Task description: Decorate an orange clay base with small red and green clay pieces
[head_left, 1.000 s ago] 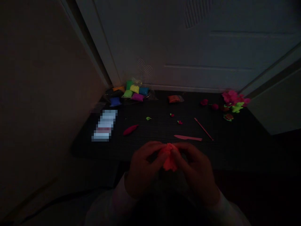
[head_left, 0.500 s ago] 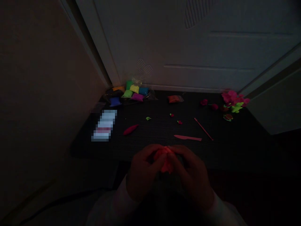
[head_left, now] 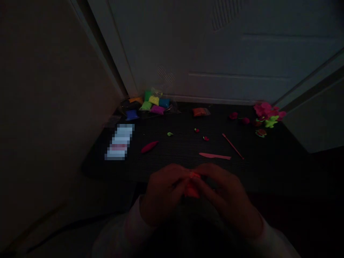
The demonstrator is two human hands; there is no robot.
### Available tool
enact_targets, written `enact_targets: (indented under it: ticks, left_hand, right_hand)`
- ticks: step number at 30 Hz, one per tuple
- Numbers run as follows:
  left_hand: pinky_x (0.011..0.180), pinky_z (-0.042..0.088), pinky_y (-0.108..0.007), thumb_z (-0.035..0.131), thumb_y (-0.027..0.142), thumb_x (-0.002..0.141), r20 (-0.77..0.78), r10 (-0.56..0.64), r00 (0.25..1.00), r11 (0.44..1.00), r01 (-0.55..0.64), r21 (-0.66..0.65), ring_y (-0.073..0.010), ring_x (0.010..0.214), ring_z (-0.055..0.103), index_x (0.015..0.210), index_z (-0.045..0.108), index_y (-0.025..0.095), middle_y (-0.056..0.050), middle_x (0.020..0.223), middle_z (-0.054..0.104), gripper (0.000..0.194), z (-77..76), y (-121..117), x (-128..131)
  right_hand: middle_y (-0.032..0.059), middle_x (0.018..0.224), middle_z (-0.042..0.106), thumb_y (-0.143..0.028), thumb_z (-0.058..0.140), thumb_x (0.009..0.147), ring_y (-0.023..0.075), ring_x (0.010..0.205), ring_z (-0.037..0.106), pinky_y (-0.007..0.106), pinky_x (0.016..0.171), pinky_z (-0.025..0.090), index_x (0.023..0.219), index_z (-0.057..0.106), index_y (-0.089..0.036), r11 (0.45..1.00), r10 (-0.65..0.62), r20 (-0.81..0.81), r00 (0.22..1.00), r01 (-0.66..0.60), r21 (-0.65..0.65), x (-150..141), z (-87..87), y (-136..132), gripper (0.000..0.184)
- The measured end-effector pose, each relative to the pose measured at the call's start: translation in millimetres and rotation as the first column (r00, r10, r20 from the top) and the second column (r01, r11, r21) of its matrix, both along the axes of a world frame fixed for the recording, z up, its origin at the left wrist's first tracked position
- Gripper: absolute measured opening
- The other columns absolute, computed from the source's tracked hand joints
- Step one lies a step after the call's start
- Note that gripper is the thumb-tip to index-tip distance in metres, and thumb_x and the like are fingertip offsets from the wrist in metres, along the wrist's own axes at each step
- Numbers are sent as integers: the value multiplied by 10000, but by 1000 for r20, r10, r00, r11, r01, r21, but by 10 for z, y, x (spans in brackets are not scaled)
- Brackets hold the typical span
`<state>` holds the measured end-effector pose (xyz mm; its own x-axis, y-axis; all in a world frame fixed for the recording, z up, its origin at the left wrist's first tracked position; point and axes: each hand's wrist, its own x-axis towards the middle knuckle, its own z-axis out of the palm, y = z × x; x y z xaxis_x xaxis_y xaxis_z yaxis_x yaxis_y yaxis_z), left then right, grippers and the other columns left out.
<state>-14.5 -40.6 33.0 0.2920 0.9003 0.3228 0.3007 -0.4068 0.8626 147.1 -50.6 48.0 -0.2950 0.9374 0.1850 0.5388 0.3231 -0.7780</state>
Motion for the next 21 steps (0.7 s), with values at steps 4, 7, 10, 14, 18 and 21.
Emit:
enact_targets:
  ticks: [4, 7, 10, 14, 18, 21]
  left_hand:
    - [669, 488, -196, 599, 130, 712, 15, 82, 996, 970, -77, -229, -111, 725, 630, 823, 623, 202, 19, 790, 681, 134, -17, -21, 23]
    - [667, 498, -200, 649, 191, 676, 180, 161, 971, 884, -61, -464, -125, 770, 635, 950, 566, 206, 18, 844, 675, 287, -22, 2, 47]
    - [705, 494, -203, 600, 215, 718, 251, 121, 960, 848, 32, -530, -128, 831, 623, 938, 592, 195, 2, 920, 668, 221, -7, 38, 59]
    - [740, 477, -208, 524, 222, 776, 173, 125, 977, 880, -29, -473, -122, 824, 614, 906, 636, 204, 14, 895, 679, 172, 18, 47, 72]
    - [732, 477, -202, 523, 222, 775, 127, 150, 981, 897, -81, -434, -121, 810, 616, 891, 649, 208, 22, 875, 686, 172, 17, 29, 87]
    - [717, 476, -194, 528, 226, 770, 95, 154, 984, 898, -99, -428, -119, 795, 616, 890, 651, 200, 19, 867, 688, 174, 19, 24, 90]
  right_hand:
    - [-3, 766, 618, -200, 491, 821, 106, 719, 579, 210, 647, 459, 807, 575, -202, 997, -21, -28, 999, 22, 68, -24, -34, -22, 86]
    - [-6, 791, 623, -192, 499, 814, 107, 742, 584, 214, 665, 461, 820, 582, -209, 991, -83, -103, 991, 93, 91, -32, -71, -33, 86]
    - [-4, 874, 637, -204, 511, 810, 117, 823, 592, 226, 722, 468, 871, 608, -234, 978, -182, -173, 968, 197, 71, -40, -121, -36, 118]
    - [-1, 1038, 629, -237, 490, 828, 137, 989, 559, 259, 827, 455, 999, 620, -286, 980, -192, -214, 958, 199, 9, -36, -167, -38, 220]
    - [-15, 973, 660, -268, 512, 818, 131, 905, 596, 252, 780, 477, 980, 629, -295, 970, -225, -305, 926, 184, -157, -13, -144, -20, 202]
    - [-9, 869, 663, -275, 555, 786, 128, 809, 606, 242, 722, 482, 864, 653, -258, 962, -223, -331, 917, 152, -228, -12, -104, 14, 126]
